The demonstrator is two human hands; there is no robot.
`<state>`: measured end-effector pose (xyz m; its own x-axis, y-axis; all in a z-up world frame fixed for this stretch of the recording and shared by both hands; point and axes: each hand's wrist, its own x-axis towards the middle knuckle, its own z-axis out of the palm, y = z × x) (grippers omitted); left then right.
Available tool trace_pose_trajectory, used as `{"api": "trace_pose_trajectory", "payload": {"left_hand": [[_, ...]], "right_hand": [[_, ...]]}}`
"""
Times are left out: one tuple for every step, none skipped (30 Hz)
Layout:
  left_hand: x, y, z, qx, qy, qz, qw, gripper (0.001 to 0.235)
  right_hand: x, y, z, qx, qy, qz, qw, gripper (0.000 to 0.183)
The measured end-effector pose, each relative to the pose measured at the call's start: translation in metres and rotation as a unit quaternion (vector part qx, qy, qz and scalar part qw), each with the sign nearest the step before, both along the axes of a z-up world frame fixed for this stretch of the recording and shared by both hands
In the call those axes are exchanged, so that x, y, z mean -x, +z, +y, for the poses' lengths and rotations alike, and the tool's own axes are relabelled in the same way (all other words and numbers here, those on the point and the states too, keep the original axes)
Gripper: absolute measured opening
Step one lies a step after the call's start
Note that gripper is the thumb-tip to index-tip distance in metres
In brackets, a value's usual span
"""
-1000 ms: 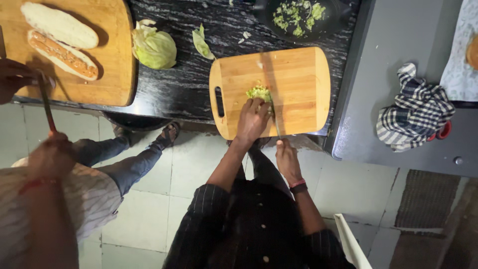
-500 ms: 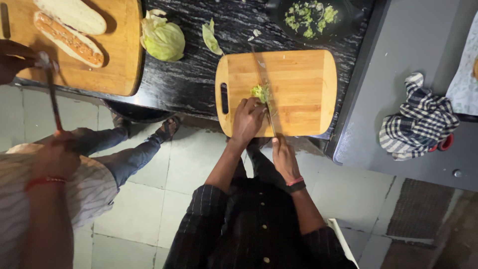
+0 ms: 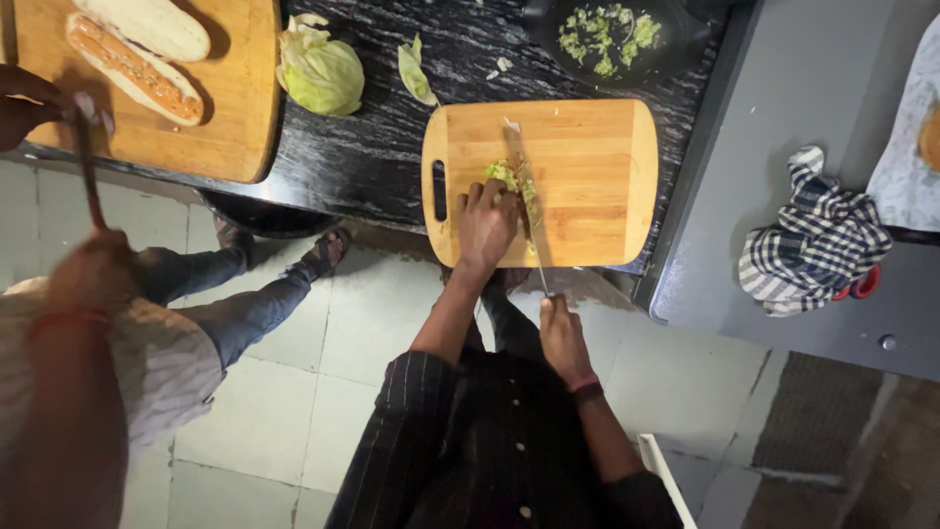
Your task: The person applies sauce to a sliced bread roll, then chops cabbage and places it into the roll. Another person is also preparing a sandwich nearby.
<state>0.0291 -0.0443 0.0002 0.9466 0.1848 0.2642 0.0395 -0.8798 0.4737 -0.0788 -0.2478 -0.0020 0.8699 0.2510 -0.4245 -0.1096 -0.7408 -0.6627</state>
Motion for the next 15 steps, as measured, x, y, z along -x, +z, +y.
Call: {"api": "trace_pose_trajectory", "payload": {"left_hand": [[-0.001, 0.001, 0.002, -0.001, -0.008, 0.012, 1.000, 0.004], [0.000, 0.003, 0.002, 0.000, -0.016, 0.025, 1.000, 0.005], [0.002, 0.005, 0.002, 0.013, -0.016, 0.015, 1.000, 0.012], [0.009, 0.008, 0.001, 0.026, -0.019, 0.010, 0.999, 0.020], [0.017, 0.011, -0.001, 0.040, -0.021, 0.005, 0.999, 0.028], [0.020, 0.014, -0.003, 0.041, -0.032, -0.002, 0.999, 0.031], [0.025, 0.018, -0.005, 0.041, -0.043, -0.009, 0.998, 0.034], [0.027, 0.021, -0.006, 0.040, -0.055, -0.019, 0.997, 0.038], [0.028, 0.023, -0.006, 0.056, -0.043, -0.022, 0.997, 0.032], [0.034, 0.024, -0.007, 0.073, -0.027, -0.021, 0.997, 0.027], [0.040, 0.023, -0.006, 0.090, -0.011, -0.019, 0.996, 0.022], [0.045, 0.022, -0.003, 0.085, 0.005, -0.016, 0.996, 0.020], [0.049, 0.020, 0.001, 0.080, 0.022, -0.013, 0.996, 0.018], [0.051, 0.017, 0.005, 0.075, 0.038, -0.012, 0.996, 0.017], [0.051, 0.013, 0.009, 0.084, 0.030, -0.007, 0.996, 0.021]], "right_hand": [[-0.001, 0.001, -0.004, -0.011, 0.023, -0.044, 0.999, 0.030], [-0.002, 0.003, -0.008, -0.022, 0.046, -0.088, 0.995, 0.028], [-0.006, 0.003, -0.011, -0.040, 0.064, -0.116, 0.990, 0.029], [-0.005, 0.003, -0.013, -0.058, 0.078, -0.138, 0.986, 0.031], [-0.005, 0.004, -0.014, -0.076, 0.093, -0.161, 0.980, 0.032], [-0.010, 0.002, -0.014, -0.110, -0.009, -0.011, 0.994, 0.036], [-0.014, 0.002, -0.013, -0.141, -0.109, 0.140, 0.974, 0.041], [-0.020, 0.000, -0.010, -0.170, -0.203, 0.285, 0.921, 0.045], [-0.027, -0.001, -0.008, -0.167, -0.199, 0.256, 0.931, 0.047], [-0.029, 0.000, -0.008, -0.161, -0.194, 0.231, 0.940, 0.049], [-0.030, 0.002, -0.008, -0.155, -0.188, 0.205, 0.948, 0.050], [-0.031, 0.003, -0.010, -0.118, -0.137, 0.087, 0.980, 0.048], [-0.033, 0.006, -0.014, -0.080, -0.083, -0.034, 0.993, 0.045], [-0.037, 0.008, -0.017, -0.041, -0.025, -0.156, 0.987, 0.043], [-0.041, 0.010, -0.022, -0.033, -0.030, -0.124, 0.991, 0.043]]}}
